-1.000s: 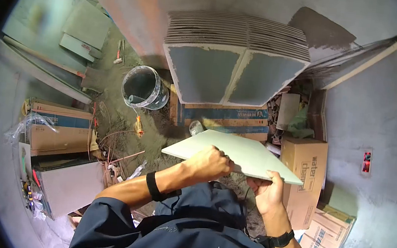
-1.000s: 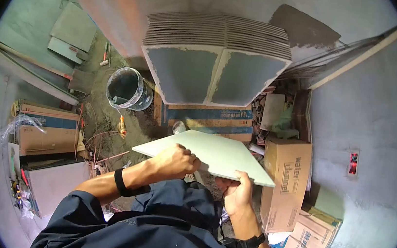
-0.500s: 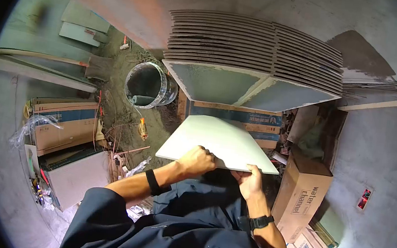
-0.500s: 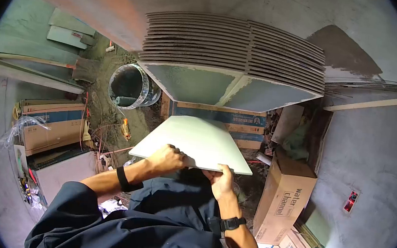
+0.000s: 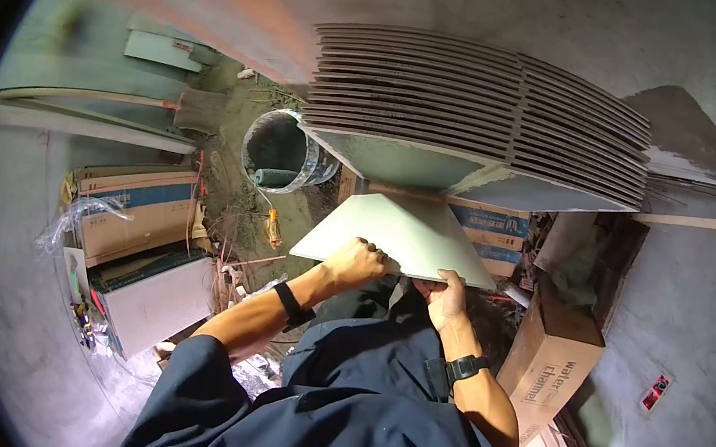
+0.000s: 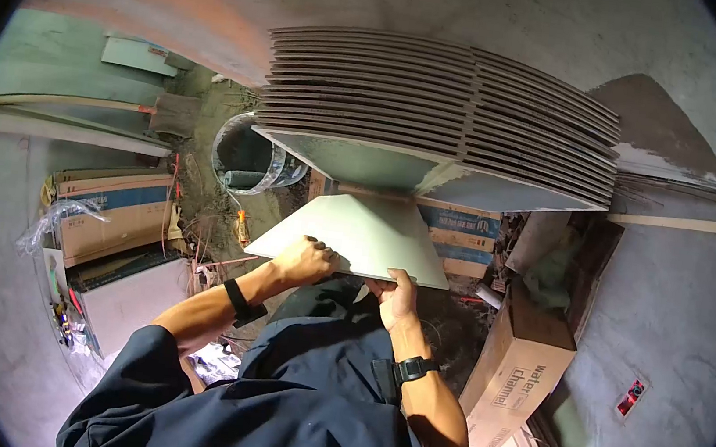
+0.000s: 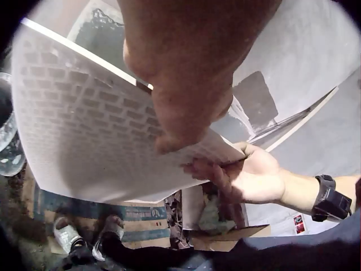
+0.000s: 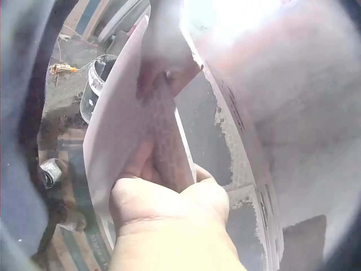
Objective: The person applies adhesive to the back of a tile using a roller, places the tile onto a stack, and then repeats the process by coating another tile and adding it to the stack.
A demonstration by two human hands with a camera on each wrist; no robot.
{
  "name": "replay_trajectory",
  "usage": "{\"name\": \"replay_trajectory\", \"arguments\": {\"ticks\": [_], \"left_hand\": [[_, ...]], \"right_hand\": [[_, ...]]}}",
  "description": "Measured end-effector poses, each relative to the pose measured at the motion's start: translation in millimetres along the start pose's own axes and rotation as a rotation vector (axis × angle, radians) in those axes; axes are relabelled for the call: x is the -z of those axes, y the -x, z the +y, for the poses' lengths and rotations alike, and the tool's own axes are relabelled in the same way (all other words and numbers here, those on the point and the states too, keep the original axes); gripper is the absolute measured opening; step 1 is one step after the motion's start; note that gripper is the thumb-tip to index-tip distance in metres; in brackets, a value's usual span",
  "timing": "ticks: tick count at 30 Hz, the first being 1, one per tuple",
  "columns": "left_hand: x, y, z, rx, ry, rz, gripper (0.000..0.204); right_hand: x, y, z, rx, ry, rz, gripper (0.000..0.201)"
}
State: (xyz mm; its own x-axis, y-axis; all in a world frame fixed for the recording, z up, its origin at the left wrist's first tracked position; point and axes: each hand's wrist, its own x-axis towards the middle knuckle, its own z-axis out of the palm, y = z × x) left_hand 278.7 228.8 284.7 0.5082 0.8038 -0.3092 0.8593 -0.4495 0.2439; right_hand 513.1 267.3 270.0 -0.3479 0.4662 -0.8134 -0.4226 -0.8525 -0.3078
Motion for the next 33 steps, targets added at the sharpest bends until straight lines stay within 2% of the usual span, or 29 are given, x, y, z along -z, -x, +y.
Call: {"name": "replay_trajectory", "arguments": {"ticks": [6,18,33], "left_hand": [[5,-12,-6,-0.007,0.037,0.028,0.017],[3,-16,-20,-0.034,0.031,-0.043,0.017],[15,-10,-28,-0.052,-0.002,0.020,0.014]], "right_hand": [[-5,-6,-10,0.016,0.021,-0.005,0.036],[-8,-14,-11,0.017,0.012,-0.019,0.036],[-15,-18,-7,0.006,0.020,-0.007,0.041]]}}
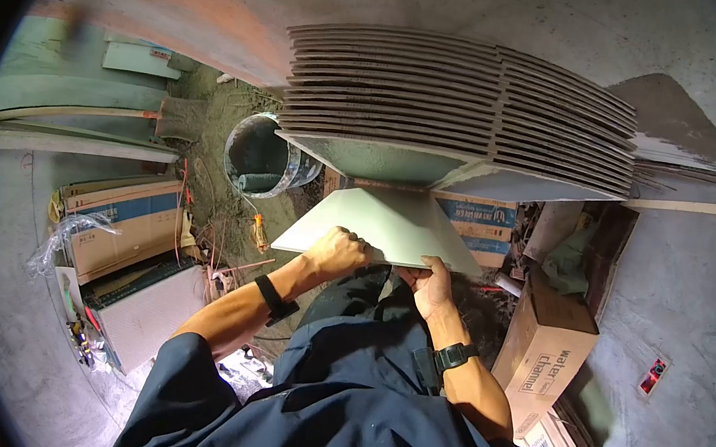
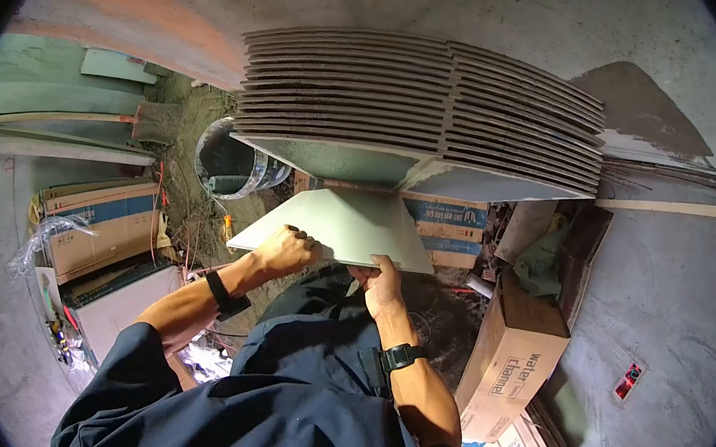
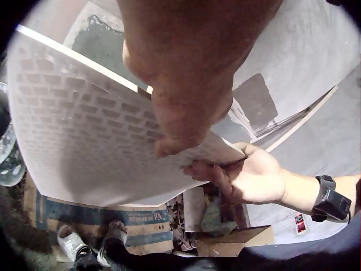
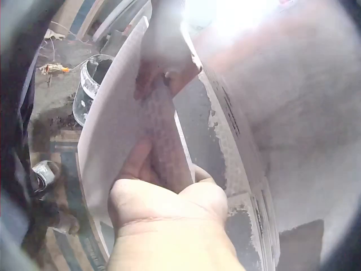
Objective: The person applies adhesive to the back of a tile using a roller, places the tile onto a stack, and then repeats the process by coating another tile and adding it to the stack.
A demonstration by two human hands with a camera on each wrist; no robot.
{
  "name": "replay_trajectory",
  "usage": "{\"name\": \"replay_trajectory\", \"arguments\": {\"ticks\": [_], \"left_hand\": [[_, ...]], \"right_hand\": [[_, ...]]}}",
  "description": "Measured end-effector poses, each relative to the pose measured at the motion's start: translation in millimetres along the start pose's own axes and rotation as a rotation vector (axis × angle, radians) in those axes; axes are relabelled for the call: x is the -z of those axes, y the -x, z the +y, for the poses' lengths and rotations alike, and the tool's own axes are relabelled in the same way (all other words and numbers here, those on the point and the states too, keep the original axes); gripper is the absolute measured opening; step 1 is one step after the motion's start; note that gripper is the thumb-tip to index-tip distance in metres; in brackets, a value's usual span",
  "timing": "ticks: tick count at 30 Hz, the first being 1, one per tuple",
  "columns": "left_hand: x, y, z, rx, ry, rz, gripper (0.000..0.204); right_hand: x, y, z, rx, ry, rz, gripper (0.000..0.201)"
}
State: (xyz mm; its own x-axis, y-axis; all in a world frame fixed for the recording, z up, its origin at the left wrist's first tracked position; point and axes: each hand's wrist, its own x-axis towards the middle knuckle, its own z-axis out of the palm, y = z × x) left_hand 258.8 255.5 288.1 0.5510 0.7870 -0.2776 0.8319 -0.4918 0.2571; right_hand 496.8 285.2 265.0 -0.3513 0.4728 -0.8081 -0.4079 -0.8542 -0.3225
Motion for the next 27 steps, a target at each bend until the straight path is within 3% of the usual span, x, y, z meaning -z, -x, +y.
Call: {"name": "replay_trajectory", "arguments": {"ticks": [27], "left_hand": [[-2,-5,-16,0.002,-0.068,-0.089,0.020]], "right_hand": [[-8,-14,-3,0.009,-0.003,-0.014,0.037]]}}
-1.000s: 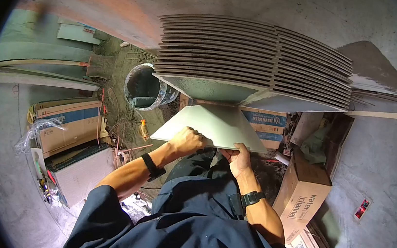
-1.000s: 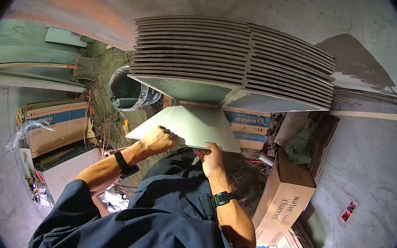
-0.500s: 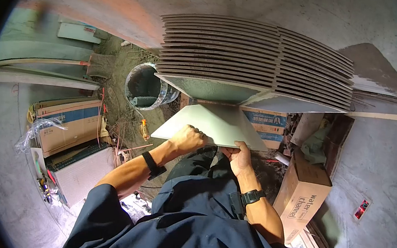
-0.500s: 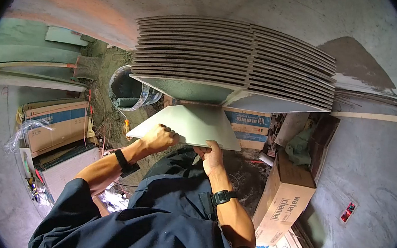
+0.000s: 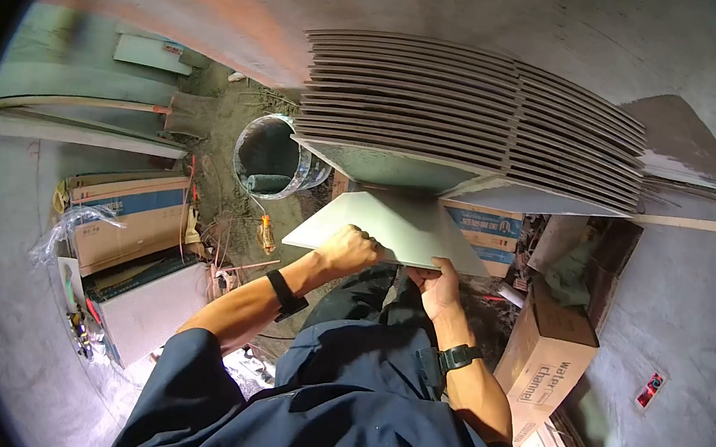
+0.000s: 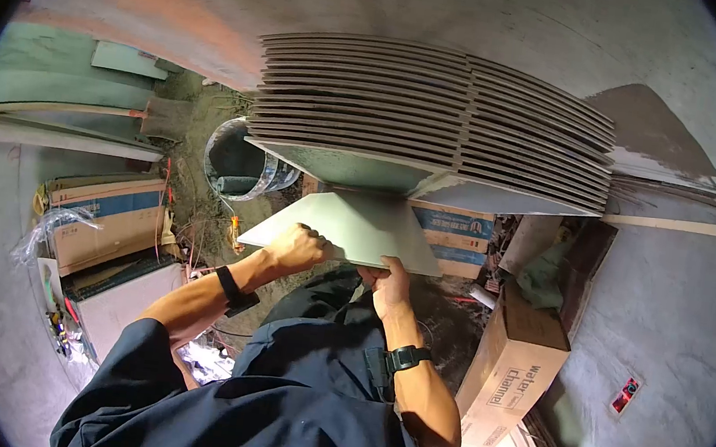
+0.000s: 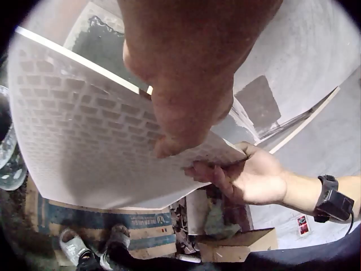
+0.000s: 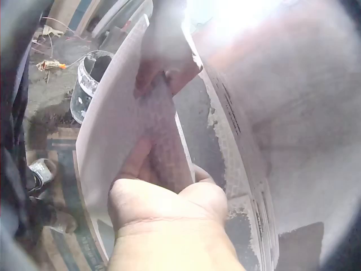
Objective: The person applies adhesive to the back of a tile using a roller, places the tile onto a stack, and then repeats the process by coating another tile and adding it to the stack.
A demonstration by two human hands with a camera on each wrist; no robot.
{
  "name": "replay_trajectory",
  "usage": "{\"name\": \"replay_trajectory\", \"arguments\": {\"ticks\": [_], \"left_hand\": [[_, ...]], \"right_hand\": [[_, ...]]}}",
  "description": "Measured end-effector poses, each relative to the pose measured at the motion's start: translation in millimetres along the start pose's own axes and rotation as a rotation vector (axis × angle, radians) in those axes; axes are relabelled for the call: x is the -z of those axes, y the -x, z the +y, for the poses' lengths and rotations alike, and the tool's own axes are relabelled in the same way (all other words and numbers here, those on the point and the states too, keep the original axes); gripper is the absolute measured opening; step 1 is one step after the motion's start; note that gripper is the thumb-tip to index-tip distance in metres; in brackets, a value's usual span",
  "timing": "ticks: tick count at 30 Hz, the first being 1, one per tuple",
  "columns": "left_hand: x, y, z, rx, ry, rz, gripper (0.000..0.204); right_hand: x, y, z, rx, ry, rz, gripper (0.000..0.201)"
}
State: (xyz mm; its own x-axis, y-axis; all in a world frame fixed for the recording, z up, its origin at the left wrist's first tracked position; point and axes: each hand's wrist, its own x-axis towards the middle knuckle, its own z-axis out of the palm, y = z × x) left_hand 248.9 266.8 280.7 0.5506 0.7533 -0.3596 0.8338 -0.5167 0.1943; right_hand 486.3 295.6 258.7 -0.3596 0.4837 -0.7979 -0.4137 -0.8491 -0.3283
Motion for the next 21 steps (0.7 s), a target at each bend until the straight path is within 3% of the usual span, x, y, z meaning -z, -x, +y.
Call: {"name": "replay_trajectory", "arguments": {"ticks": [21], "left_hand": [[0,-6,-11,0.059,0.072,-0.003,0.019]], "right_hand": [[-1,-15,0,0.002,-0.017,0.017,0.038]]}}
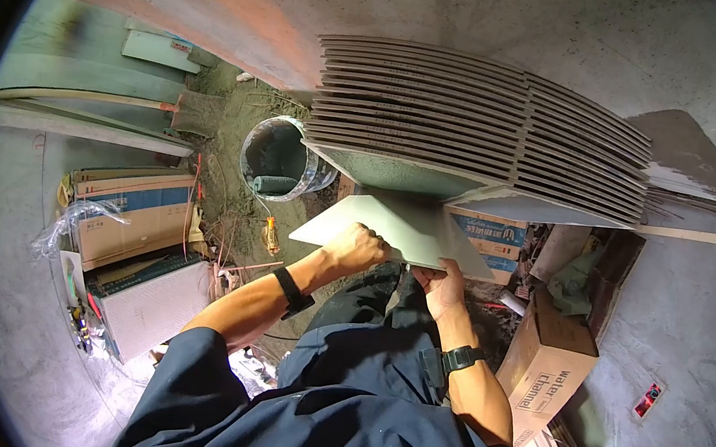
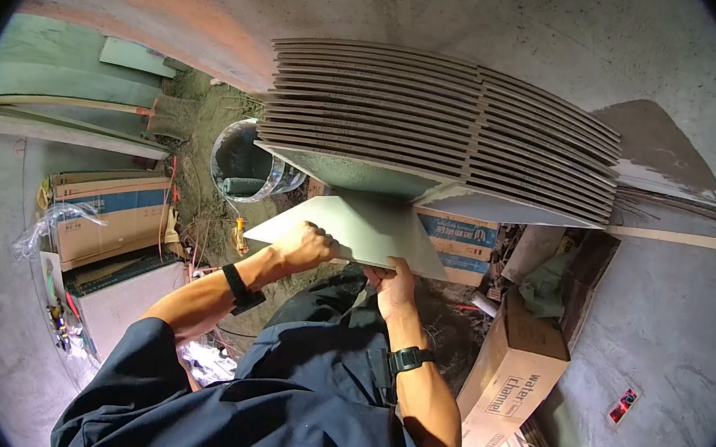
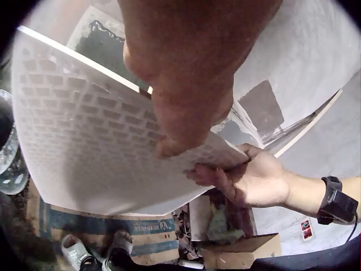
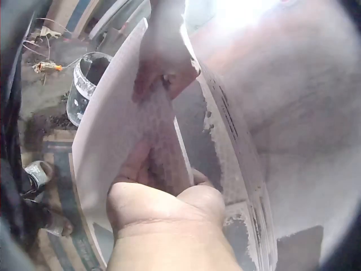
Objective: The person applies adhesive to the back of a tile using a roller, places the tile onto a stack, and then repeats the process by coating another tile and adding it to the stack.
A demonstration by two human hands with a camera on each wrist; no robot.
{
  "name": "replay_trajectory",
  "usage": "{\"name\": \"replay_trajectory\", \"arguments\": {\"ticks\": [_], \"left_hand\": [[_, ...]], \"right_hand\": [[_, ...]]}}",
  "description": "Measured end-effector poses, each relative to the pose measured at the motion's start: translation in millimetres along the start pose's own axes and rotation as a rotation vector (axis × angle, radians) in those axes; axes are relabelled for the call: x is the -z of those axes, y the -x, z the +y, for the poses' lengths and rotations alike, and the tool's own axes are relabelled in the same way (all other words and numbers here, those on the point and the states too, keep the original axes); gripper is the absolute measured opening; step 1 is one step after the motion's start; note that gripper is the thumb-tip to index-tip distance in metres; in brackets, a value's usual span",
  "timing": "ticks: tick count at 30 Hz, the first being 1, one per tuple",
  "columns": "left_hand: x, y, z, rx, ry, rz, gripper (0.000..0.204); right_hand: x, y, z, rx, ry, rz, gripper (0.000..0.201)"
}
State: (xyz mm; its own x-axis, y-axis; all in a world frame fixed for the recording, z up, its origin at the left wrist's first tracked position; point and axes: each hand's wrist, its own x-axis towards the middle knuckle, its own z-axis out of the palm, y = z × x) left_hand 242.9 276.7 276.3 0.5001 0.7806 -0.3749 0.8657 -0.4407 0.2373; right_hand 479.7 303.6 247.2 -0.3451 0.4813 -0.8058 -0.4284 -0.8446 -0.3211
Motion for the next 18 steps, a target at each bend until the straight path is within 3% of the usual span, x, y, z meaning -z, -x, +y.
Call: {"name": "replay_trajectory", "arguments": {"ticks": [4,7,10,13,16,18], "left_hand": [[-11,-1,-4,0.007,0.017,0.040,0.018],[-11,1,-10,0.014,0.012,0.174,0.017],[7,9,-17,0.213,0.153,0.161,0.020],[31,37,-32,0.330,0.381,0.407,0.035],[24,62,-50,0.537,0.266,0.508,0.041],[9,68,-63,0.692,0.241,0.604,0.042]], "right_hand": [[-4,-1,-3,-0.011,-0.019,-0.039,0.035],[-11,-4,-5,-0.002,-0.025,-0.023,0.033],[-17,-15,-6,0.006,-0.059,-0.041,0.032],[-19,-25,-16,-0.010,-0.012,-0.026,0.036],[-29,-35,-31,0.040,0.073,-0.061,0.046],[-35,-43,-42,-0.018,0.143,-0.041,0.065]]}}
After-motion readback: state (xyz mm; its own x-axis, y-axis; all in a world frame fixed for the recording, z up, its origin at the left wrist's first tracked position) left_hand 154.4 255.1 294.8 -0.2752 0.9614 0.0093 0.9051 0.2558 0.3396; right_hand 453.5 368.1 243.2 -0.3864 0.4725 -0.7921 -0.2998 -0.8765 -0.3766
